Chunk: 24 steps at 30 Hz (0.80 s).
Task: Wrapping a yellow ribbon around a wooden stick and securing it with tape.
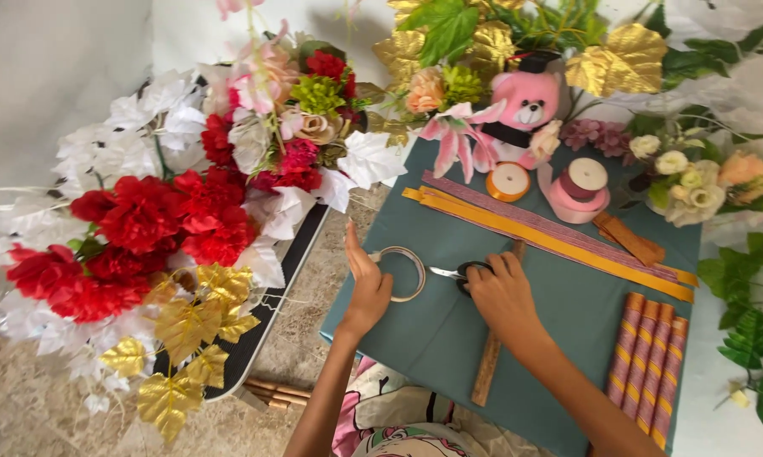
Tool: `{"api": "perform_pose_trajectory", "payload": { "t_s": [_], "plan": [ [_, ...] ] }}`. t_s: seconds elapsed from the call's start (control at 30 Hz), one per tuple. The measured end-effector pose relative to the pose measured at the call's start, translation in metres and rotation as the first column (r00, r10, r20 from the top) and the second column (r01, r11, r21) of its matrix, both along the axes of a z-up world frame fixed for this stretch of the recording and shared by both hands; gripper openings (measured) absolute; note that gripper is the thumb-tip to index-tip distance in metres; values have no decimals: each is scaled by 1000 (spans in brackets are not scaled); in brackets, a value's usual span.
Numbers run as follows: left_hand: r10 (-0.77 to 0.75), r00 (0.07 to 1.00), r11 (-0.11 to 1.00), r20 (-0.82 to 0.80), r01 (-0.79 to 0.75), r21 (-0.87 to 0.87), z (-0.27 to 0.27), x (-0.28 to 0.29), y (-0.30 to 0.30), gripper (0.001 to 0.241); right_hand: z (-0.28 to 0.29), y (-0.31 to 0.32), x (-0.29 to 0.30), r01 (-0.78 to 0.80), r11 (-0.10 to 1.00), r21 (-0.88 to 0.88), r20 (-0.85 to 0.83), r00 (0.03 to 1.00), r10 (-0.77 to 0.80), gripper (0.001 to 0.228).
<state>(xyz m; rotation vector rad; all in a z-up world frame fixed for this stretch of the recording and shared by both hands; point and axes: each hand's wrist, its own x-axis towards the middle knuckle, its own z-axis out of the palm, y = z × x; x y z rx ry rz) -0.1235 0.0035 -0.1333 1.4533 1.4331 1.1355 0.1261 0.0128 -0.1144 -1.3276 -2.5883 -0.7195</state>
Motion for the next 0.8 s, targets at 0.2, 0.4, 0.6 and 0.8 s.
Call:
{"api": "perform_pose_trajectory", "payload": {
  "t_s": [0.2,0.4,0.6,0.8],
  "plan": [
    [34,987,973,155,-68,219,34,-15,-21,83,-27,7,8,-10,995,101,1,1000,10,17],
    [-267,517,939,813,-51,341,44,-20,-33,76,21,7,-18,-32,999,21,-211,977,36,15],
    [-353,661,904,662,58,424,55,-28,-49,80,103,-5,-81,-391,912,-128,-775,613,154,17],
    [-321,763,904,561,68,423,68,-37,-62,77,108,5,-115,-491,867,-88,-727,626,281,16]
  ]
}}
